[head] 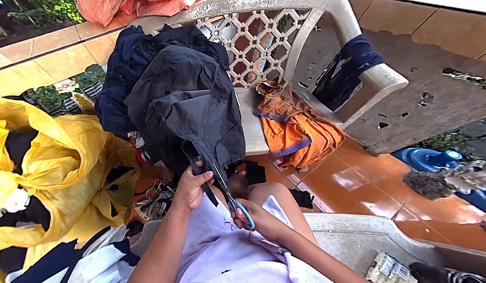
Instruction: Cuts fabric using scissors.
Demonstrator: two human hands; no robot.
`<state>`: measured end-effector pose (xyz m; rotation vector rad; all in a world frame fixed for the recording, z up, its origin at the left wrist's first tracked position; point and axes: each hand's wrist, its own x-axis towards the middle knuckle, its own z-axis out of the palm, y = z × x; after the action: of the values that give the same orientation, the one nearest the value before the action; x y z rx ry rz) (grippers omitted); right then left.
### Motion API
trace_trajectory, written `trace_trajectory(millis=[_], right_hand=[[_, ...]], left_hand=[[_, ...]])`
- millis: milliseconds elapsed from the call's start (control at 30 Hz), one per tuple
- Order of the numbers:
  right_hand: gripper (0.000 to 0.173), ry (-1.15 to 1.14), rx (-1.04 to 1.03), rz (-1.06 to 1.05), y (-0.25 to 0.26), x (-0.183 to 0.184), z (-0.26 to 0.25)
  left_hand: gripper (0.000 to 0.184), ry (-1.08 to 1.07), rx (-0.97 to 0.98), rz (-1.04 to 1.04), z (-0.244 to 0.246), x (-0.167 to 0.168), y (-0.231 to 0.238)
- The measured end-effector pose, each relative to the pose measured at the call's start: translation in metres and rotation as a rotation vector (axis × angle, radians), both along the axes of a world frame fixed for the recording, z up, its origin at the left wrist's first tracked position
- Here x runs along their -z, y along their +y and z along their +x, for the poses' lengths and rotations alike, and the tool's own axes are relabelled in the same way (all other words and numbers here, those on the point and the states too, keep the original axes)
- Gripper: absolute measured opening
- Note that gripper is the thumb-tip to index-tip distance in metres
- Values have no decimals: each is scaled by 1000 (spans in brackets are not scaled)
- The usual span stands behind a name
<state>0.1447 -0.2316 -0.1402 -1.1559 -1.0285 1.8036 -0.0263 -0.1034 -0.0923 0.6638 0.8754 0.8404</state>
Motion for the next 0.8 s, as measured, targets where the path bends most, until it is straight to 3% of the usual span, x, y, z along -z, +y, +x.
trace_trajectory(millis=[233, 500, 800], right_hand=[[37, 13, 33, 18, 1, -1, -6], [51, 0, 38, 119, -5, 3, -9], [50, 47, 52, 53, -10, 3, -13]], left_hand=[[35, 37, -32, 27, -1, 1, -1], [36, -17, -43, 18, 2, -2, -4], [37, -31, -18, 5, -2, 0, -5]])
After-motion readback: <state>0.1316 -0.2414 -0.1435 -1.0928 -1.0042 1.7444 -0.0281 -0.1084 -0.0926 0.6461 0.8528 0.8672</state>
